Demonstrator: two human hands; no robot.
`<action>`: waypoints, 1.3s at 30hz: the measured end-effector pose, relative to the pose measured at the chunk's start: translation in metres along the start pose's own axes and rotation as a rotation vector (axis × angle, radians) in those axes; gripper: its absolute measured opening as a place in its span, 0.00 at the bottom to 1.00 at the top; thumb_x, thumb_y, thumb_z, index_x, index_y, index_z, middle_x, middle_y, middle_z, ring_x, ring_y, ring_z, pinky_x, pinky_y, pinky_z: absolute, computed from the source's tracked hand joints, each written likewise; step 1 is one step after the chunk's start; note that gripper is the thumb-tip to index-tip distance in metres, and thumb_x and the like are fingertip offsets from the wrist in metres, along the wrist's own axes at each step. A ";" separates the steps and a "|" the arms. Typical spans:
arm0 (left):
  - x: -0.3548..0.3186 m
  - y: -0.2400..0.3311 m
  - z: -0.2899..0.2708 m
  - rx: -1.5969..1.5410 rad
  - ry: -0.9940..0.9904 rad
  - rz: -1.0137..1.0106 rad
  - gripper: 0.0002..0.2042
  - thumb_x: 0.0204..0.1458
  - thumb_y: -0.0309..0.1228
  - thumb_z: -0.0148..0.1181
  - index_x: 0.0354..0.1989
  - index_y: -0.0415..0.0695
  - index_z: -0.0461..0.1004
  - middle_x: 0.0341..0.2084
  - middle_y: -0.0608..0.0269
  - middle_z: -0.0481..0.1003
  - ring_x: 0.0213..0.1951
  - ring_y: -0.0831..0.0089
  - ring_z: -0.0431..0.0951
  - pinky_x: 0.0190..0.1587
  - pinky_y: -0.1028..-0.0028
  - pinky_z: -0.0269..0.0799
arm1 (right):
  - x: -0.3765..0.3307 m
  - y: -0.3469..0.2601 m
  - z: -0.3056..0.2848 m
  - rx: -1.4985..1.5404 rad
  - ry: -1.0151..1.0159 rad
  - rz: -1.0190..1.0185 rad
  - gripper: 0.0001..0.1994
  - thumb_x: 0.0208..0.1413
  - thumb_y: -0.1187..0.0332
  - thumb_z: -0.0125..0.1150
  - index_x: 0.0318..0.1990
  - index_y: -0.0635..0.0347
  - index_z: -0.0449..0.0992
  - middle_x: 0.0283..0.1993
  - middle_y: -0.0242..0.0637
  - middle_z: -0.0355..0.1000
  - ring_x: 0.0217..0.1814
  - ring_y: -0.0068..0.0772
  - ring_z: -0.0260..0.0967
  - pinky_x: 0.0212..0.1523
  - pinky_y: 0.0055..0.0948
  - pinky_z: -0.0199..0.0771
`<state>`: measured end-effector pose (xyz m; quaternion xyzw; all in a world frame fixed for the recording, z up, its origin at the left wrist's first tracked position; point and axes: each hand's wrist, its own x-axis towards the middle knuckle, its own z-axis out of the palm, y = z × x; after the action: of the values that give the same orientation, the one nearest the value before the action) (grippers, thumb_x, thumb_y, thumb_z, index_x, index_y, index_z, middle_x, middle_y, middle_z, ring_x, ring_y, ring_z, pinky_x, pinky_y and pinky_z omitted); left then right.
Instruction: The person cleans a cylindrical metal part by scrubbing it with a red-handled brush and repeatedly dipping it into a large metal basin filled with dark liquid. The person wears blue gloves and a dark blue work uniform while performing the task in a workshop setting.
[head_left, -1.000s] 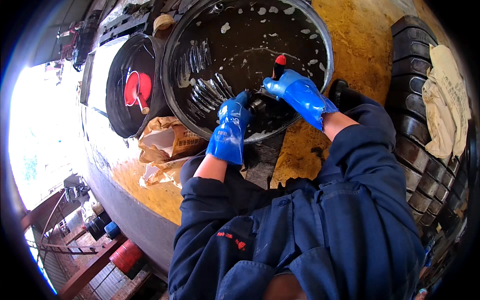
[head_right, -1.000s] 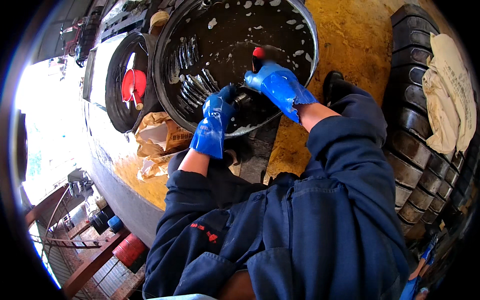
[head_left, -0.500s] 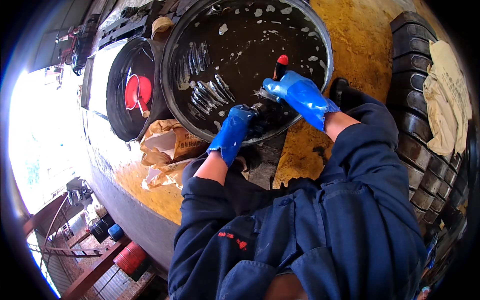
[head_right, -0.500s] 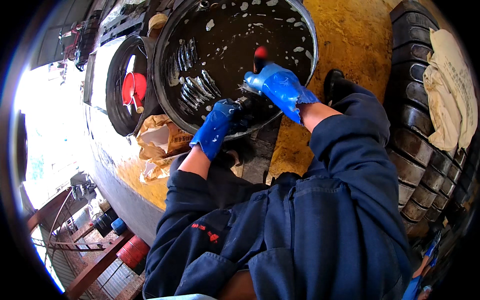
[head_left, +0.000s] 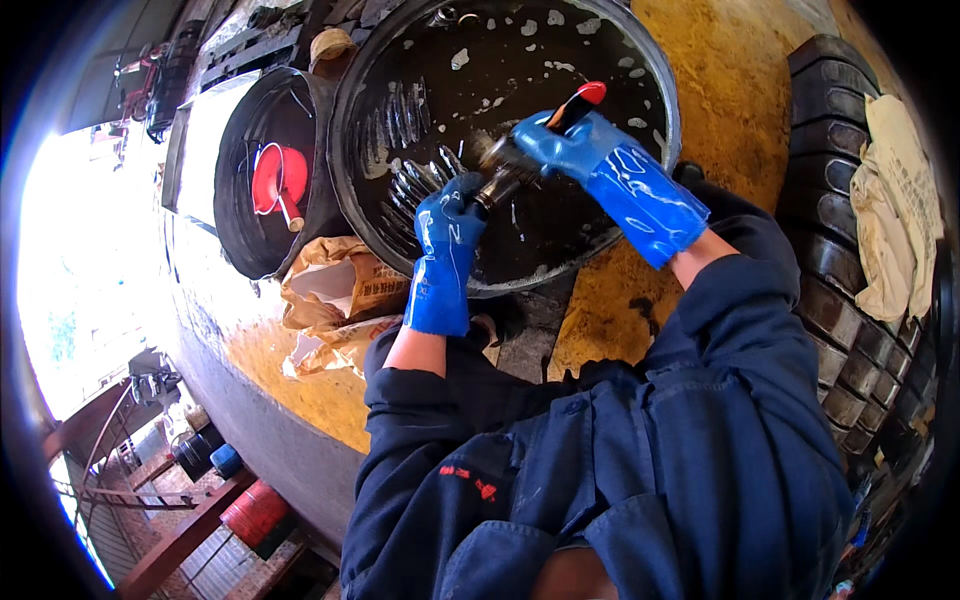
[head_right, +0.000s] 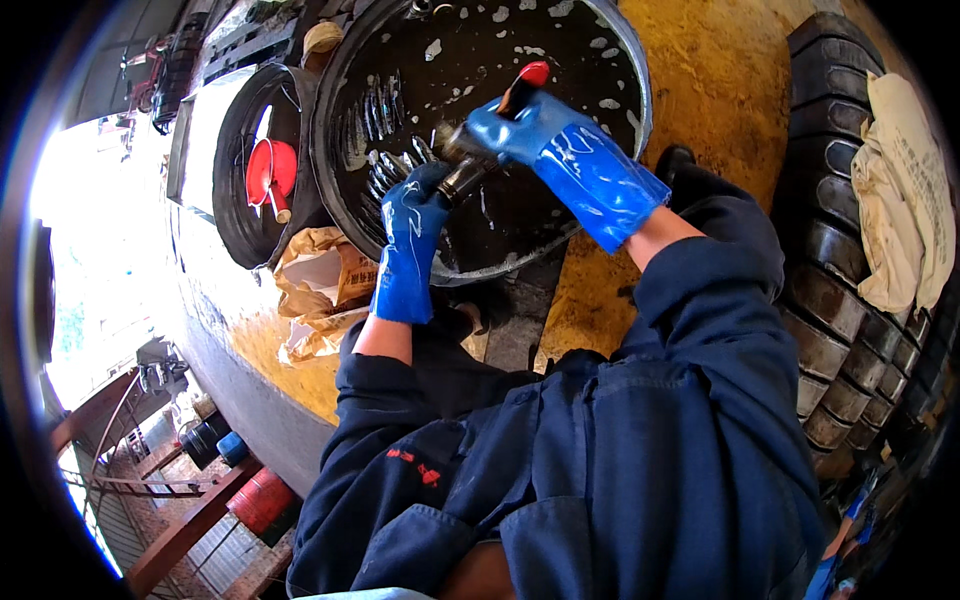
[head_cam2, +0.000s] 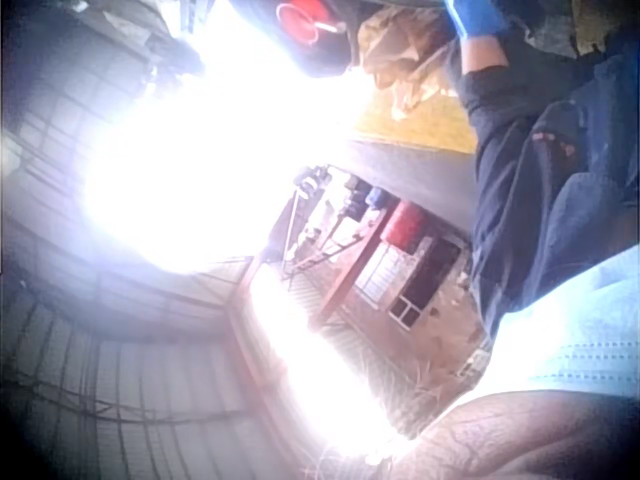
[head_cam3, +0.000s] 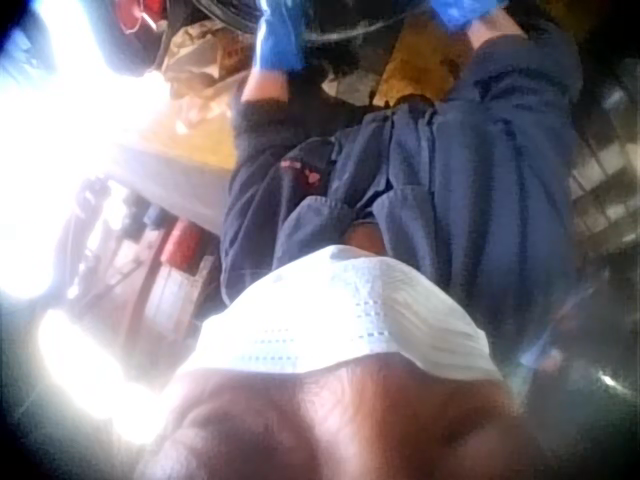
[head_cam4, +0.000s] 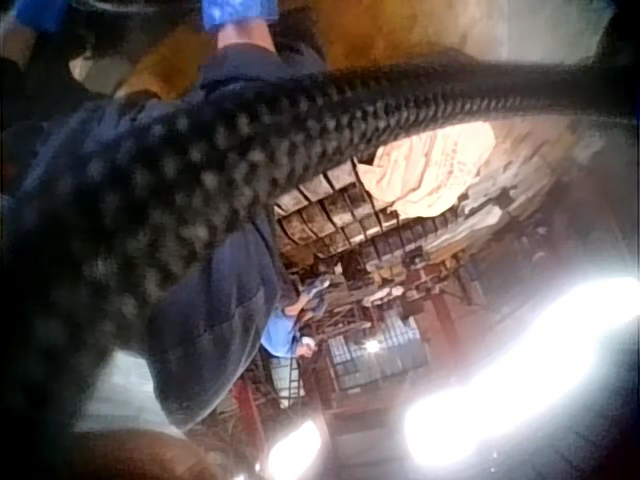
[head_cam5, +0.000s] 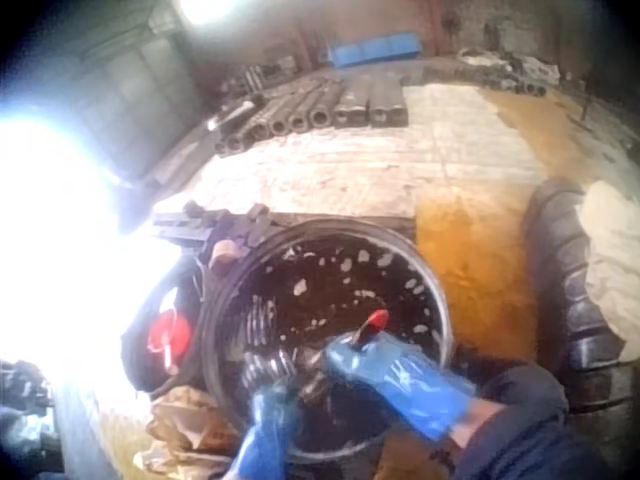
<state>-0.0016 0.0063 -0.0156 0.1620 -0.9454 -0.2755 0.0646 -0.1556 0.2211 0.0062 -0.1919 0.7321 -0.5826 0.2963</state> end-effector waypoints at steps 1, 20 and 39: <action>0.001 0.003 -0.003 0.078 -0.043 -0.029 0.16 0.48 0.21 0.65 0.46 0.50 0.84 0.35 0.52 0.84 0.39 0.57 0.86 0.45 0.65 0.80 | -0.008 -0.015 0.008 0.074 -0.067 -0.001 0.22 0.59 0.46 0.66 0.43 0.57 0.82 0.36 0.41 0.80 0.44 0.33 0.78 0.52 0.32 0.77; 0.003 0.033 0.017 -1.250 -0.396 -0.292 0.18 0.60 0.28 0.66 0.58 0.39 0.77 0.51 0.56 0.81 0.50 0.70 0.81 0.53 0.71 0.79 | 0.001 0.038 0.025 0.169 0.238 0.313 0.20 0.62 0.50 0.64 0.43 0.61 0.83 0.37 0.36 0.80 0.42 0.29 0.77 0.50 0.34 0.76; 0.006 0.050 -0.007 -1.412 -0.192 -0.527 0.20 0.73 0.44 0.48 0.57 0.41 0.77 0.47 0.56 0.81 0.43 0.71 0.81 0.45 0.72 0.79 | 0.011 0.056 0.011 -0.070 0.337 0.305 0.17 0.59 0.51 0.64 0.39 0.57 0.81 0.34 0.36 0.80 0.40 0.30 0.78 0.46 0.33 0.75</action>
<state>-0.0190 0.0404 0.0171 0.2780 -0.4759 -0.8344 0.0024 -0.1527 0.2200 -0.0521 0.0108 0.8117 -0.5290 0.2474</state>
